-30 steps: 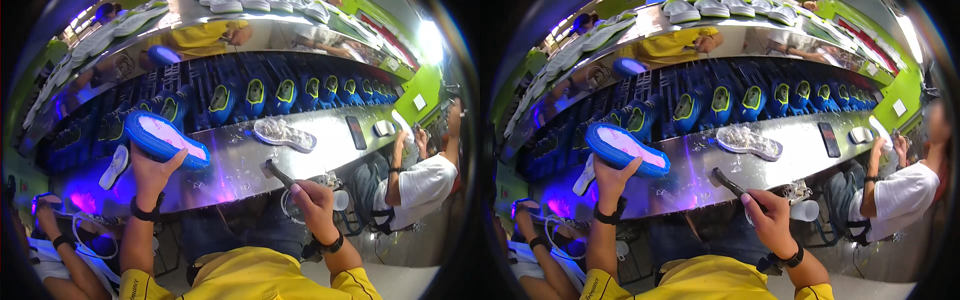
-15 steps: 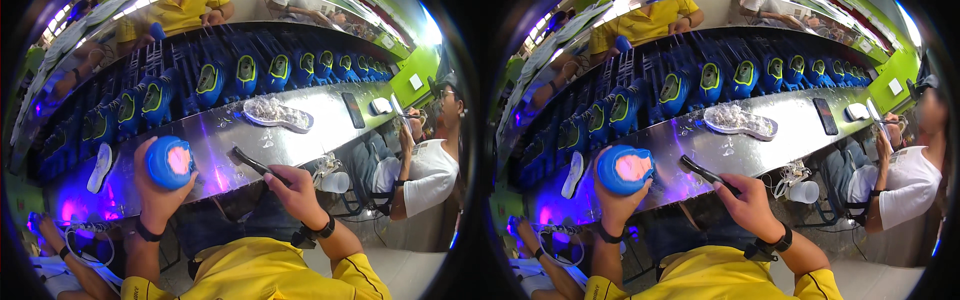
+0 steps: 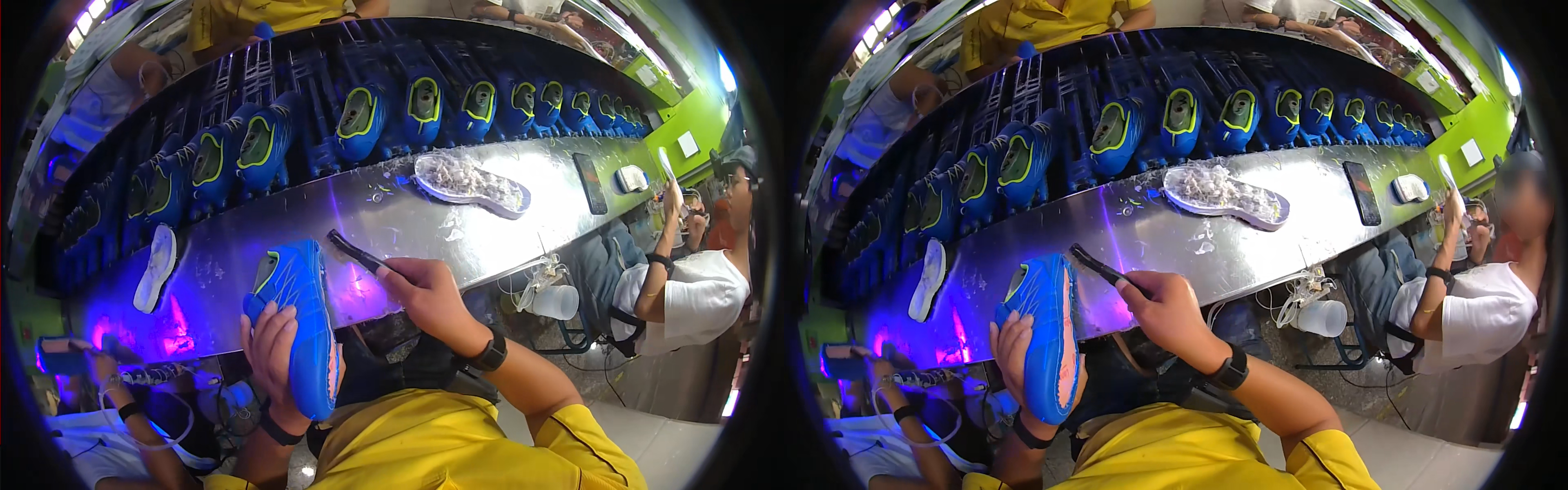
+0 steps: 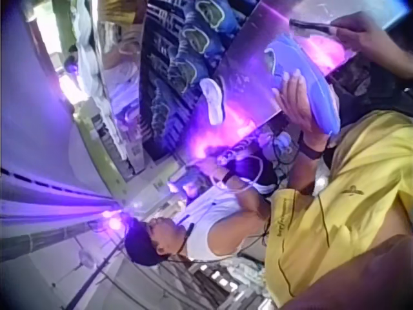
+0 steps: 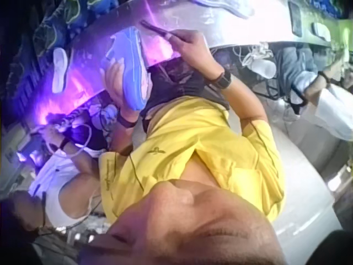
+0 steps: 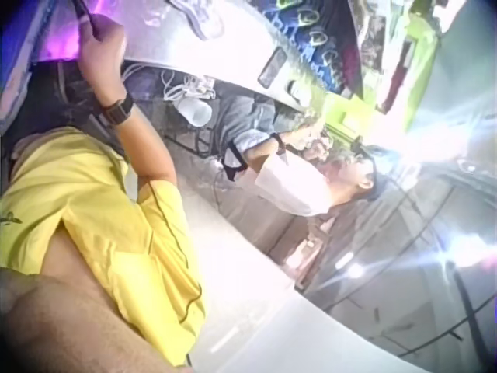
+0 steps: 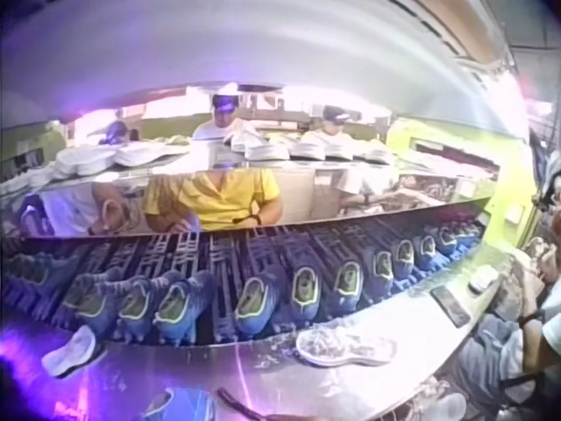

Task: Applying glue to the edges of shoe upper components on a workbench.

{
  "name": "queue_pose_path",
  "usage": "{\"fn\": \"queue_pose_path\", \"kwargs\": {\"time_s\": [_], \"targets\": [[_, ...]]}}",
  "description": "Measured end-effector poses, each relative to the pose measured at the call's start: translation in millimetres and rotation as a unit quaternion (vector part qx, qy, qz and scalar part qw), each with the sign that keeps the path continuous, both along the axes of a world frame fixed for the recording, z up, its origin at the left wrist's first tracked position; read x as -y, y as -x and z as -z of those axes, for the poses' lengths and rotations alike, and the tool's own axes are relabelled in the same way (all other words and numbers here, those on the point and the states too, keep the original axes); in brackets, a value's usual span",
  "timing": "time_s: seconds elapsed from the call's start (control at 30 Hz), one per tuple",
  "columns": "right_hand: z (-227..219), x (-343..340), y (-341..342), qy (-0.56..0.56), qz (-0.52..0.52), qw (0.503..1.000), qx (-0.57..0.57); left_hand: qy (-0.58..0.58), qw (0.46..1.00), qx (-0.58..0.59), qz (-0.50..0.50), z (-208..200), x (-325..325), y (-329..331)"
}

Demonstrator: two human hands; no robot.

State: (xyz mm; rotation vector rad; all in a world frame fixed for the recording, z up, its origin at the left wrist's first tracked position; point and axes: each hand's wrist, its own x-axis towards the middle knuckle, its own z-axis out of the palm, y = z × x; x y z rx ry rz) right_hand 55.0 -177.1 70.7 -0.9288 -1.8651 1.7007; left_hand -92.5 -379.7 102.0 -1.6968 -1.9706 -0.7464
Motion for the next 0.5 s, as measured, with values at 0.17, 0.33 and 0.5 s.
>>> {"fn": "queue_pose_path", "kwargs": {"time_s": [0.17, 0.33, 0.5], "targets": [[3.3, 3.9, 13.8, -0.046, -0.009, 0.998, 0.032, 0.000, 1.000, 0.013, -0.004, 4.7, 7.2, -4.6], [-5.9, 25.6, 3.2, -0.015, -0.036, 0.999, -0.009, -0.013, 0.999, 0.033, -0.010, 10.1, 11.1, -2.9], [-6.9, 45.3, -17.8, 0.125, -0.083, 0.987, -0.057, -0.025, 0.999, 0.045, -0.008, 7.1, 11.6, -2.1]]}}
